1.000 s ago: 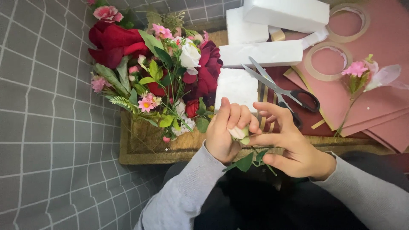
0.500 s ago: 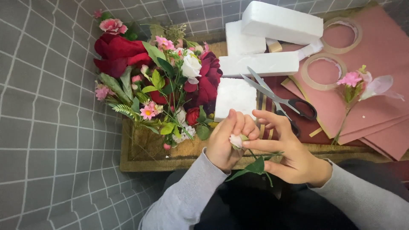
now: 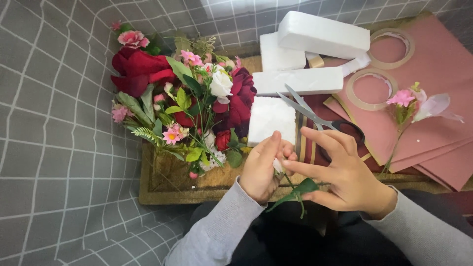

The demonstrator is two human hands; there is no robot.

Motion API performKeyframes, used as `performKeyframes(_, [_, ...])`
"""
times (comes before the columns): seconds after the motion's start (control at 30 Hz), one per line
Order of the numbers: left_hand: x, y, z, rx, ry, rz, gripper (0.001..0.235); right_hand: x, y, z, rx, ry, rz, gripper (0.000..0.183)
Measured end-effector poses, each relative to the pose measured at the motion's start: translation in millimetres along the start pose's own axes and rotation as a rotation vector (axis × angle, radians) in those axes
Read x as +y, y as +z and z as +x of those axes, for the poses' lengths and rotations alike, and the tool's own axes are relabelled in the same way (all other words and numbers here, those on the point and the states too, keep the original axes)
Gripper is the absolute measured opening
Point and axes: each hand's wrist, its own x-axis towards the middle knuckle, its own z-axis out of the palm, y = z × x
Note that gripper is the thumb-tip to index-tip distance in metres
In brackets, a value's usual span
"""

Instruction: The person arranges artificial flowers on a wooden tray. They adjust the petals of a white flower, then pick up and place various other flowers, including red roses and pink blossoms, into a bouquet arrangement.

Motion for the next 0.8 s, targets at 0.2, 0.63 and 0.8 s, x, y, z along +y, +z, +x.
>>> performKeyframes(0.2, [-4.2, -8.8, 6.0, 0.034, -0.046, -0.128, 0.046, -4.5, -6.1, 5.4, 0.047, -0.012, 0.081, 0.048])
performKeyframes(0.63, [-2.1, -6.7, 2.0, 0.023, -0.03, -0.29, 0.046, -10.0, 0.1, 10.3, 0.015, 0.027, 0.11, 0.052])
performKeyframes(0.8, [-2.0, -5.7, 0.8, 0.047, -0.047, -0.283, 0.045, -11.4, 1.2, 11.6, -0.014, 0.043, 0.17, 0.053])
